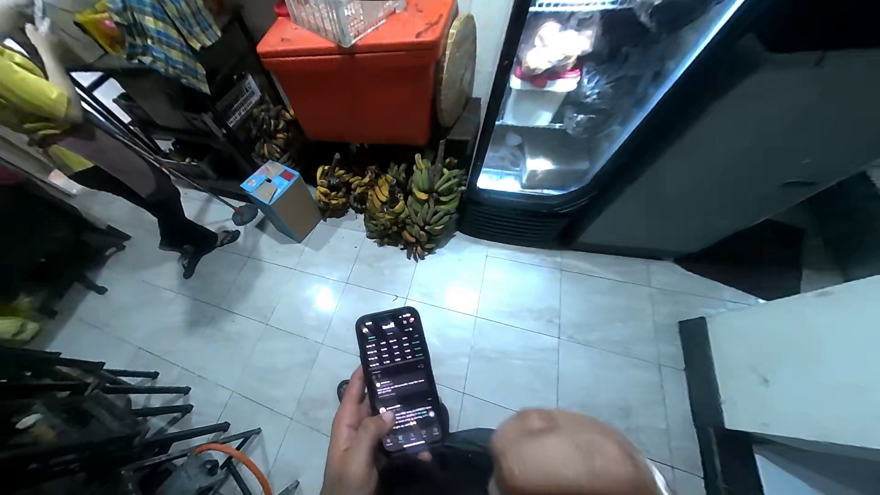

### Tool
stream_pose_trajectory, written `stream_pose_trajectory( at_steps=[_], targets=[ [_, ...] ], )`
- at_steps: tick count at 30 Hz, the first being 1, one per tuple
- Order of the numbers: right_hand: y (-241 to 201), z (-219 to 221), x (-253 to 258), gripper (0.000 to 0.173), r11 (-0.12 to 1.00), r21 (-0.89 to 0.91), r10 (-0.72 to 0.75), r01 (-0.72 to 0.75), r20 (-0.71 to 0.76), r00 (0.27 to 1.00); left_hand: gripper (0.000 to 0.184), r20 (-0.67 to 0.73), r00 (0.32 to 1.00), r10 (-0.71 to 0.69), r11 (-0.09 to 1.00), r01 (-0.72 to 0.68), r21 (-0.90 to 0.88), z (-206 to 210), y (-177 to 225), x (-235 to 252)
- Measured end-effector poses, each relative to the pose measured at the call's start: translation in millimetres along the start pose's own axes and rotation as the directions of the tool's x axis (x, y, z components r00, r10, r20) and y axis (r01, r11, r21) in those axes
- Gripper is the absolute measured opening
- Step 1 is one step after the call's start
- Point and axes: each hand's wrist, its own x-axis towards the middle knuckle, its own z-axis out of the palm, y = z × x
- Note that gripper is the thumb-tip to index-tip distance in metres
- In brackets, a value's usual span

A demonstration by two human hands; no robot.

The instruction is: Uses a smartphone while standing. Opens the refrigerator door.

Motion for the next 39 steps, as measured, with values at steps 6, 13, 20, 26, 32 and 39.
stream_pose_trajectory(
  at_steps=[6,13,20,26,32,39],
  targets=[
    [55,-28,-28,0.017,0.967,-0.228,0.111,-0.110,-0.010,0.994,0.059,0.025,0.999,0.029,0.999,-0.028,-0.037,-15,-3,6],
    [96,-56,-99,0.052,0.659,-0.166,0.683,-0.734,-0.277,0.676,0.062,0.060,0.998,-0.005,0.999,0.007,-0.032,-18,-4,25],
    [91,-53,-122,0.064,0.577,-0.030,0.769,-0.816,-0.315,0.556,0.060,0.136,0.990,-0.032,0.999,0.031,0.014,-2,3,52],
    [89,-53,-111,0.052,0.698,-0.021,0.695,-0.716,-0.221,0.684,0.060,0.213,0.975,-0.056,0.998,0.048,0.041,12,7,65],
    [87,-44,-100,0.044,0.730,0.125,0.681,-0.671,-0.205,0.703,0.058,0.227,0.973,-0.032,0.999,0.022,0.047,10,17,68],
    [86,-30,-102,0.043,0.734,0.166,0.677,-0.659,-0.094,0.730,0.055,0.165,0.986,-0.009,0.998,-0.002,0.069,1,22,58]
  ],
)
